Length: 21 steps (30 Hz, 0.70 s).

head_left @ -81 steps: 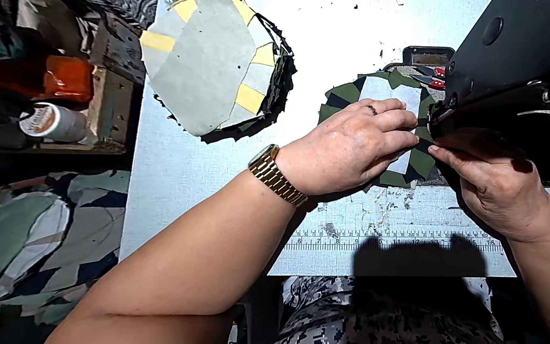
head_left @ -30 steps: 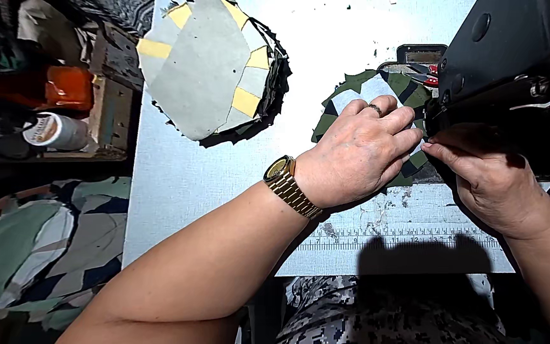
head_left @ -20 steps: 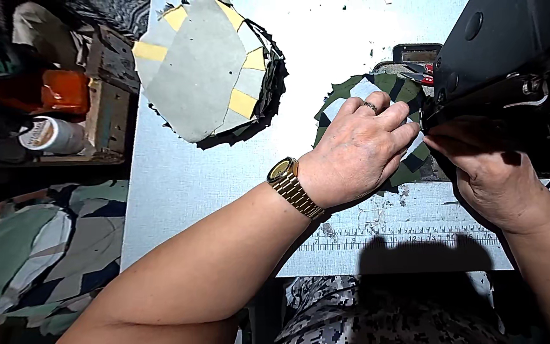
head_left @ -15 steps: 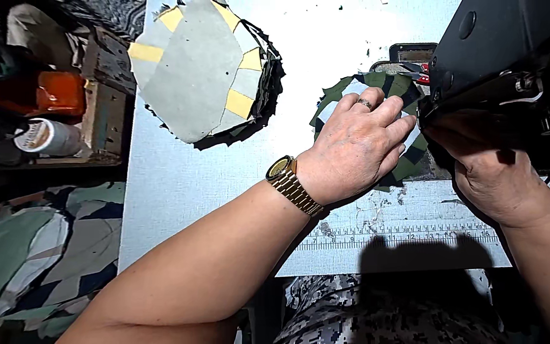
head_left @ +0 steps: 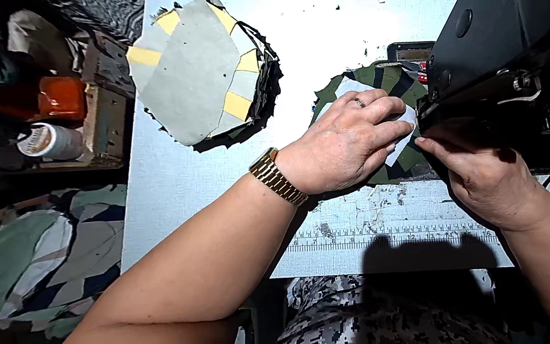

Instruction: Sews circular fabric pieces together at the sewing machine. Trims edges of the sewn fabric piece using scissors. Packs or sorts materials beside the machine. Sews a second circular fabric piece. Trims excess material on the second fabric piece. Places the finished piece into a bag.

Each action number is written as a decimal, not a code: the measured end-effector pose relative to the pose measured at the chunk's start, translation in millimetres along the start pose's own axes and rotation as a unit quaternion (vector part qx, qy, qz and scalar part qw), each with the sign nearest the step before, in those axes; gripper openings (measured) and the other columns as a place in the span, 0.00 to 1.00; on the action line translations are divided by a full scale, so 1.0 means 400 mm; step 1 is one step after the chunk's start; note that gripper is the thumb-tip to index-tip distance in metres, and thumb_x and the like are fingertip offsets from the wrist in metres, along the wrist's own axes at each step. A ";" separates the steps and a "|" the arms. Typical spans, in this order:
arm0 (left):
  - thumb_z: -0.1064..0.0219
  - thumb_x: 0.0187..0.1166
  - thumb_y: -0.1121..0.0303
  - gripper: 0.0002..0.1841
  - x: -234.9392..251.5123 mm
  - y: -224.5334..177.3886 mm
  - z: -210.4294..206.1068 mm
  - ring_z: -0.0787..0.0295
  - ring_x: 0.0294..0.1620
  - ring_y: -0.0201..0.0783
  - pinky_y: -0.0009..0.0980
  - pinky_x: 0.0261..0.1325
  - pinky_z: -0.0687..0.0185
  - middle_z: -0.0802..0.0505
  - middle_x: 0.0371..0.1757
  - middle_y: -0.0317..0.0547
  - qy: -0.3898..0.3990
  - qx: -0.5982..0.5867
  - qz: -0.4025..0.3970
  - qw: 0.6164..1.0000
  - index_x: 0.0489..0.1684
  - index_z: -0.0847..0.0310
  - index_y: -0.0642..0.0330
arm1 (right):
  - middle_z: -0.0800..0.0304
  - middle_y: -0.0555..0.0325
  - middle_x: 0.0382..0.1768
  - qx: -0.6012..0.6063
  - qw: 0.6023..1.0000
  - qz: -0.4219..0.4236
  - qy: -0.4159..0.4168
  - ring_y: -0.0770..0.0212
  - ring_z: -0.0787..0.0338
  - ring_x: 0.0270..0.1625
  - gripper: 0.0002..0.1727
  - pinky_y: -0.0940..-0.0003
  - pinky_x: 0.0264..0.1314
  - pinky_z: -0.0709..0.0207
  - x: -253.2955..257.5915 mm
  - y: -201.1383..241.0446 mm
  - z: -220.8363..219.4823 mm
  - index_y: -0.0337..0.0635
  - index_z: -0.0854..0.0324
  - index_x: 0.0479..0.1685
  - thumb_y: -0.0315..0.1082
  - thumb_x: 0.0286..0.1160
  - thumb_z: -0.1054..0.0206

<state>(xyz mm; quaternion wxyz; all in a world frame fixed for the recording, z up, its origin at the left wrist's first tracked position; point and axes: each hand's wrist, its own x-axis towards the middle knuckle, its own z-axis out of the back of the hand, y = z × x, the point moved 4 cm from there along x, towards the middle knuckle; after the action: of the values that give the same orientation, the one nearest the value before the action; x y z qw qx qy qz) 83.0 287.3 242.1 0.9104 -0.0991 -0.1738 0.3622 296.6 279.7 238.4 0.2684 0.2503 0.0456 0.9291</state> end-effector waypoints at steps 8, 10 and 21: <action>0.54 0.89 0.53 0.25 0.010 -0.021 -0.007 0.29 0.80 0.54 0.55 0.74 0.34 0.17 0.76 0.50 0.004 0.052 0.048 0.998 0.76 0.17 0.45 | 0.11 0.42 0.64 -0.025 0.999 -0.038 -0.010 0.44 0.14 0.71 0.20 0.50 0.76 0.25 0.007 -0.012 0.013 0.34 0.11 0.60 0.19 0.80 0.47; 0.56 0.91 0.52 0.26 0.006 -0.020 -0.010 0.30 0.82 0.55 0.57 0.77 0.36 0.19 0.79 0.51 -0.002 0.061 0.052 0.997 0.78 0.19 0.44 | 0.10 0.41 0.62 -0.019 0.999 -0.016 -0.042 0.45 0.13 0.70 0.18 0.52 0.76 0.24 0.004 -0.006 0.019 0.33 0.11 0.59 0.19 0.81 0.46; 0.47 0.88 0.61 0.19 -0.001 -0.021 0.007 0.23 0.78 0.50 0.50 0.79 0.31 0.12 0.69 0.48 -0.002 -0.015 -0.037 0.999 0.66 0.11 0.52 | 0.08 0.43 0.58 0.008 1.000 0.016 -0.020 0.47 0.12 0.67 0.16 0.56 0.73 0.22 -0.006 -0.004 0.010 0.36 0.09 0.57 0.21 0.82 0.41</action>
<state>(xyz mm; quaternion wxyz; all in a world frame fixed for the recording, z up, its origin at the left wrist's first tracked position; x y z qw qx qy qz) 86.7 281.1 247.3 0.9214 -0.1056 -0.1846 0.3253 301.2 279.7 240.5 0.2524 0.2712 0.0436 0.9278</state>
